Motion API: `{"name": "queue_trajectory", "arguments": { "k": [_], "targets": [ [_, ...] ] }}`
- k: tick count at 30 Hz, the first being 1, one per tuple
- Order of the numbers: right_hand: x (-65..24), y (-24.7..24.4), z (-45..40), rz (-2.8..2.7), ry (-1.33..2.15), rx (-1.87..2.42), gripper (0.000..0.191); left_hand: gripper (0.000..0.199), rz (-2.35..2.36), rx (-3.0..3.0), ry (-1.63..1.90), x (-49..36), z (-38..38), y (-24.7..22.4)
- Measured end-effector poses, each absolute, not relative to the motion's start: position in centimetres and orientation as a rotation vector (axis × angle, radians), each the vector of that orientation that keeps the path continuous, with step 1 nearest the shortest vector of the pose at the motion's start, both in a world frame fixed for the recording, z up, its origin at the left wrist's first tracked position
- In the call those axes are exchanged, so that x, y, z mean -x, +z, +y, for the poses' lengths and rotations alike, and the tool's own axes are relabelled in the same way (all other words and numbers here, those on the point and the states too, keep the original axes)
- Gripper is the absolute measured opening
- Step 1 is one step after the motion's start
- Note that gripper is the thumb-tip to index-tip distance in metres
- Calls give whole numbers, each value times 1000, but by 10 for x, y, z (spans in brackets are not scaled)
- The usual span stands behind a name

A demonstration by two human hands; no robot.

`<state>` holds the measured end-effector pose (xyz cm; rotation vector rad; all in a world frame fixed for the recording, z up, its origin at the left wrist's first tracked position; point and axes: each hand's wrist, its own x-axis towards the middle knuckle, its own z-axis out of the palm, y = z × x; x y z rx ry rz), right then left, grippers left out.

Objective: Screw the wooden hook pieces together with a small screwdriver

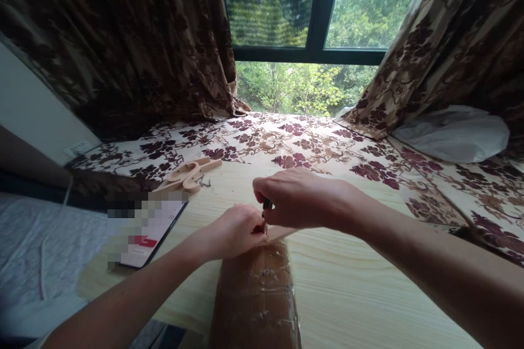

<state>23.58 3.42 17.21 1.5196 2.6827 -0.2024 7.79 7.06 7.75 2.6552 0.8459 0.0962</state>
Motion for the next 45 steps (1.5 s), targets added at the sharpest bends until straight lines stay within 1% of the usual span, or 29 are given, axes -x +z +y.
{"name": "queue_trajectory", "arguments": {
  "k": [2,4,9,13,15,20,22,26,29,32,35,37,38,40,41,42,45],
  "targets": [
    [-235,174,32,2735,-228,-1435,12,18,856,-2656,102,-78,71,77],
    [-233,173,32,2726,-179,-1436,9,16,861,-2654,111,-78,71,75],
    [-230,168,34,2589,-5,-1583,20,15,844,-2653,136,-77,72,73],
    [-230,172,33,2719,-159,-1429,9,16,828,-2648,158,-76,71,72],
    [-229,172,32,2738,-189,-1404,9,16,829,-2640,170,-77,71,71],
    [-226,159,33,2627,-149,-1722,15,17,835,-2604,168,-78,71,74],
    [-228,155,32,2622,-176,-1795,14,17,817,-2584,157,-76,70,79],
    [-232,154,26,2641,-261,-1864,13,9,803,-2530,186,-64,67,91],
    [-239,157,19,2665,-320,-1908,17,27,859,-2484,245,-51,63,96],
    [-256,159,9,2681,-517,-2035,21,36,929,-2436,279,-38,57,94],
    [-280,148,-6,2702,-852,-2273,29,50,1043,-2295,368,-25,51,82],
    [-290,131,-16,2681,-1277,-2348,35,58,1143,-2075,478,-17,48,71],
    [-291,120,-21,2594,-1488,-2359,33,60,1179,-1969,515,-14,46,64],
    [-286,99,-29,2484,-1677,-2436,23,61,1208,-1817,541,-11,45,53],
    [-280,90,-31,2465,-1675,-2455,18,59,1205,-1779,539,-10,44,48],
    [-273,82,-33,2475,-1573,-2494,14,57,1195,-1759,537,-11,43,44],
    [-251,74,-28,2604,-1110,-2514,10,41,1161,-1763,546,-12,43,41]
  ]
}}
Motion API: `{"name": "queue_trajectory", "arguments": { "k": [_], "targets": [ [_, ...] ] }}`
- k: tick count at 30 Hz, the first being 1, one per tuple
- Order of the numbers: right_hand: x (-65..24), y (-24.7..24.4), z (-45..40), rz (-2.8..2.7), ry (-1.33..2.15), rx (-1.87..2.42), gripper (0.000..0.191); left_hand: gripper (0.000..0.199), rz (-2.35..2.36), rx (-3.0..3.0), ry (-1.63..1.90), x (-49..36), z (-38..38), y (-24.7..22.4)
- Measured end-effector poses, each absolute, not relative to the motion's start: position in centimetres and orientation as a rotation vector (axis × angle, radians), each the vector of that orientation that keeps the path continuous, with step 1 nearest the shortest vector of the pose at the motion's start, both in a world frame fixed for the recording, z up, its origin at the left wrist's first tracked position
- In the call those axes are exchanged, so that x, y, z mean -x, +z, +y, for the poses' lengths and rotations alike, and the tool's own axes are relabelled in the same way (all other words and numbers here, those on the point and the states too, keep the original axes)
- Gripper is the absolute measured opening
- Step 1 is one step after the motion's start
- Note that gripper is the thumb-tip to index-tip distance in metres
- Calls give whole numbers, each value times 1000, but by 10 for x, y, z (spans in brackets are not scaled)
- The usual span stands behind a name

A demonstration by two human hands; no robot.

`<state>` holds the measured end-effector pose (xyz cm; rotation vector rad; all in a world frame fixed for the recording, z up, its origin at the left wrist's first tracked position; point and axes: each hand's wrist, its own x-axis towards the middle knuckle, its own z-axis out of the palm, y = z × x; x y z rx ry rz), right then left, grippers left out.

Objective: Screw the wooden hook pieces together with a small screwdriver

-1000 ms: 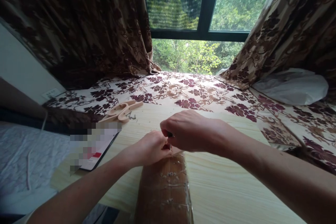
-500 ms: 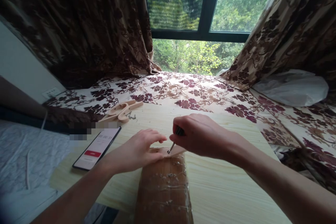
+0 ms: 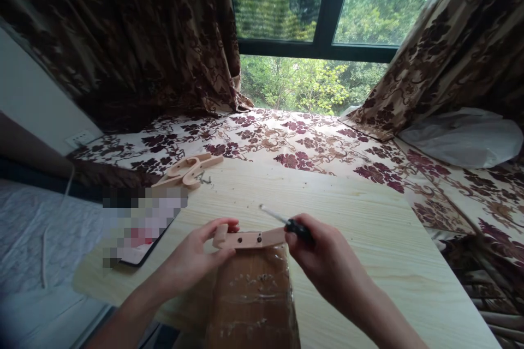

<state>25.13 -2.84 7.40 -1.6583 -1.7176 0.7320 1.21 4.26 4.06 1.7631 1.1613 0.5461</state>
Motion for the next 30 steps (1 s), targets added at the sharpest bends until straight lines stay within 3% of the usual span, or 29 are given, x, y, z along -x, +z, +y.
{"name": "queue_trajectory", "arguments": {
  "k": [4,8,12,16,18,30],
  "targets": [
    [-239,80,-11,-1957,541,1551,17,30,1144,-1789,553,-11,42,42],
    [-248,75,-1,-1942,491,1478,25,45,1190,-1873,601,-7,41,50],
    [-260,63,-8,-1769,630,1584,26,34,1119,-2326,743,-21,42,71],
    [-259,55,-13,-1557,862,1675,42,10,867,-2653,424,-48,48,86],
    [-257,52,-12,-1484,957,1654,45,14,842,-2689,343,-58,51,87],
    [-248,63,4,-1304,1083,1507,22,20,825,-2707,221,-66,62,95]
  ]
}}
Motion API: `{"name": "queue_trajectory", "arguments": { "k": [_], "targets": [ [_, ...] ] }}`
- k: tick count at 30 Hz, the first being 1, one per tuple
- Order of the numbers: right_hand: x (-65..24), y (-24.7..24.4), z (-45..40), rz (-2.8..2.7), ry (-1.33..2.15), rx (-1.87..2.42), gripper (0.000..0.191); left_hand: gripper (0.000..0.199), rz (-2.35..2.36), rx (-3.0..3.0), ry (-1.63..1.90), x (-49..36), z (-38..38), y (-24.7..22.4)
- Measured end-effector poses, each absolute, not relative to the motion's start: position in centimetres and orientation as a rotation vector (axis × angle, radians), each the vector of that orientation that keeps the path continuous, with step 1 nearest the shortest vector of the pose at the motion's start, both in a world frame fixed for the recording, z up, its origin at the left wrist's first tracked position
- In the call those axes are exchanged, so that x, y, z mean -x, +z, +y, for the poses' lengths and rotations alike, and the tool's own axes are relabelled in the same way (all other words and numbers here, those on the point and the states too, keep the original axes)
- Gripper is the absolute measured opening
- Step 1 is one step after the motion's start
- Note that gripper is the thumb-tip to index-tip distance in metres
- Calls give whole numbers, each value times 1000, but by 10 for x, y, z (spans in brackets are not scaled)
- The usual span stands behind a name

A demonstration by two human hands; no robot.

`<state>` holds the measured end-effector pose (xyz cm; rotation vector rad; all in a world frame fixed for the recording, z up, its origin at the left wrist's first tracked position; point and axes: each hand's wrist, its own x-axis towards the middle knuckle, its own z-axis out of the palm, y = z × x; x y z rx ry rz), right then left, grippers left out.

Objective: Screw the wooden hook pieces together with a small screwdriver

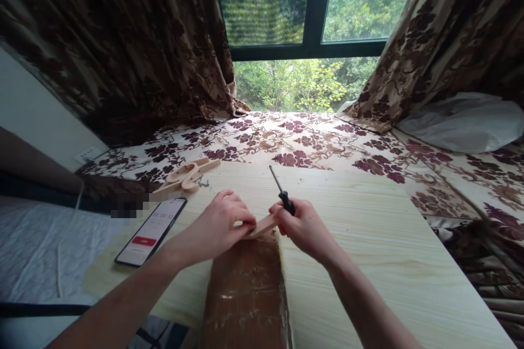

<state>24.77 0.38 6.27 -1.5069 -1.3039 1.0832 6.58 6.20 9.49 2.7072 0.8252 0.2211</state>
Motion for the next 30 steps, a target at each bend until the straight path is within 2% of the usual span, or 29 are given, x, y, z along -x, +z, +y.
{"name": "queue_trajectory", "arguments": {
  "k": [12,30],
  "targets": [
    [-254,66,35,-1270,1208,1461,20,26,870,-2607,203,-71,82,99],
    [-260,64,48,-1271,1280,1492,17,24,1004,-2436,55,-75,89,95]
  ]
}}
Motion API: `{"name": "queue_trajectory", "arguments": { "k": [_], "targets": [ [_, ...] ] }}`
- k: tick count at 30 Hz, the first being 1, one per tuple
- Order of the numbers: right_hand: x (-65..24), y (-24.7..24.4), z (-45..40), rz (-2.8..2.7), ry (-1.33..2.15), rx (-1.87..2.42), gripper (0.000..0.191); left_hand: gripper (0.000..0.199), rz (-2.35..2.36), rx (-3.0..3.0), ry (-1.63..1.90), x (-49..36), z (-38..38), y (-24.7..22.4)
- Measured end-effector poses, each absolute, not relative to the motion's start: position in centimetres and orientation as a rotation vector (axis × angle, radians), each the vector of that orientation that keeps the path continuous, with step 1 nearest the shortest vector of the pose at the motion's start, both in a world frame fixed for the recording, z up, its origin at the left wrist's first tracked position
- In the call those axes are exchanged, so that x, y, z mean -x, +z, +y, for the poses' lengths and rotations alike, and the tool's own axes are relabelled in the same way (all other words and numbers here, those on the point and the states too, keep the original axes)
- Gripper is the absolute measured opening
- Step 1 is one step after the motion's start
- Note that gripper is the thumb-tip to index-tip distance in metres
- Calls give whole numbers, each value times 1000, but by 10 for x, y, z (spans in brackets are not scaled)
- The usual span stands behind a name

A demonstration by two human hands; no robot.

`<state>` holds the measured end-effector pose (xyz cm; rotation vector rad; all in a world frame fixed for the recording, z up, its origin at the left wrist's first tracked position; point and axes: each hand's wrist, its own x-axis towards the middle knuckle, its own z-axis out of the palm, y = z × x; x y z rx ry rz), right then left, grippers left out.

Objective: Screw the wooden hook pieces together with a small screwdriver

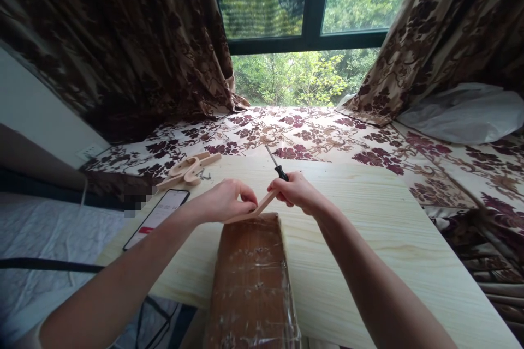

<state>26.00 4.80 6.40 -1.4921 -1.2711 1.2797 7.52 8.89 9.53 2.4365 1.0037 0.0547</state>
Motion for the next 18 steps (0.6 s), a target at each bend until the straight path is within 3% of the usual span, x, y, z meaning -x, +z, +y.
{"name": "queue_trajectory", "arguments": {
  "k": [18],
  "targets": [
    [-258,61,47,-1267,1250,1481,17,23,1031,-2393,6,-76,89,97]
  ]
}}
